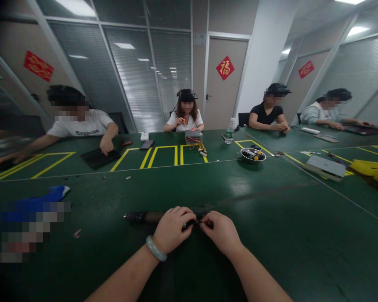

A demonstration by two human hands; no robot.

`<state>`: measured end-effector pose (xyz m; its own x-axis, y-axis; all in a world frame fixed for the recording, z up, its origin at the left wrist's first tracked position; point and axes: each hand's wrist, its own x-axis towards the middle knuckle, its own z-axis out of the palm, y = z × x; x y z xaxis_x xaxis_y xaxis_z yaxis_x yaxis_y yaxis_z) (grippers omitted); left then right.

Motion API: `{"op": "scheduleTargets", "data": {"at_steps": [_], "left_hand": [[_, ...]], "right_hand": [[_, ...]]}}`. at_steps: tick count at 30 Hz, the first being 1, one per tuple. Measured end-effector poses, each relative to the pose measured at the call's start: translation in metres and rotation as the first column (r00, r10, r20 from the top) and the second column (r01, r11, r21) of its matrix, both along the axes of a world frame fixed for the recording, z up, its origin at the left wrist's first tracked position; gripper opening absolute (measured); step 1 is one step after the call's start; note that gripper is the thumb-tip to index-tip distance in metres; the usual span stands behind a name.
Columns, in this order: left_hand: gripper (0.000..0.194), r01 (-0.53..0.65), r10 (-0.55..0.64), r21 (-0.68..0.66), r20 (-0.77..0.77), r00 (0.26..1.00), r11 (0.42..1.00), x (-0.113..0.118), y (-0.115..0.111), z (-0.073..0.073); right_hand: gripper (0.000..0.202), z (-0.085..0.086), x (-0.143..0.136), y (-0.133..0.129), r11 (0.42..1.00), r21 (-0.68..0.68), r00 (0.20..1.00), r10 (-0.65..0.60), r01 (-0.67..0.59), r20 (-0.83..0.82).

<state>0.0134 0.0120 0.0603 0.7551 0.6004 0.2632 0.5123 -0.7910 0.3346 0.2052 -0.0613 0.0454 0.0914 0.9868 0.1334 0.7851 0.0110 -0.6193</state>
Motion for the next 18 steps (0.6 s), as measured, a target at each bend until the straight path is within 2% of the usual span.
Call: {"op": "scheduleTargets", "data": {"at_steps": [5,10,18], "left_hand": [[0.019,0.000,0.000,-0.014,0.021,1.000,1.000,-0.0005,0.0007,-0.0007],[0.016,-0.006,0.007,-0.023,0.034,0.999,1.000,-0.0003,0.0004,-0.0022],[0.012,-0.025,0.024,0.007,0.036,0.999,1.000,0.0020,-0.0020,-0.0036]], "right_hand": [[0.015,-0.0056,-0.0025,0.0020,0.999,0.018,0.998,-0.051,0.050,0.024],[0.014,-0.0065,-0.0021,0.0021,0.999,0.012,0.998,-0.035,0.035,0.049],[0.011,0.0021,-0.0002,-0.0004,0.999,0.014,0.999,0.029,-0.029,0.034]]}}
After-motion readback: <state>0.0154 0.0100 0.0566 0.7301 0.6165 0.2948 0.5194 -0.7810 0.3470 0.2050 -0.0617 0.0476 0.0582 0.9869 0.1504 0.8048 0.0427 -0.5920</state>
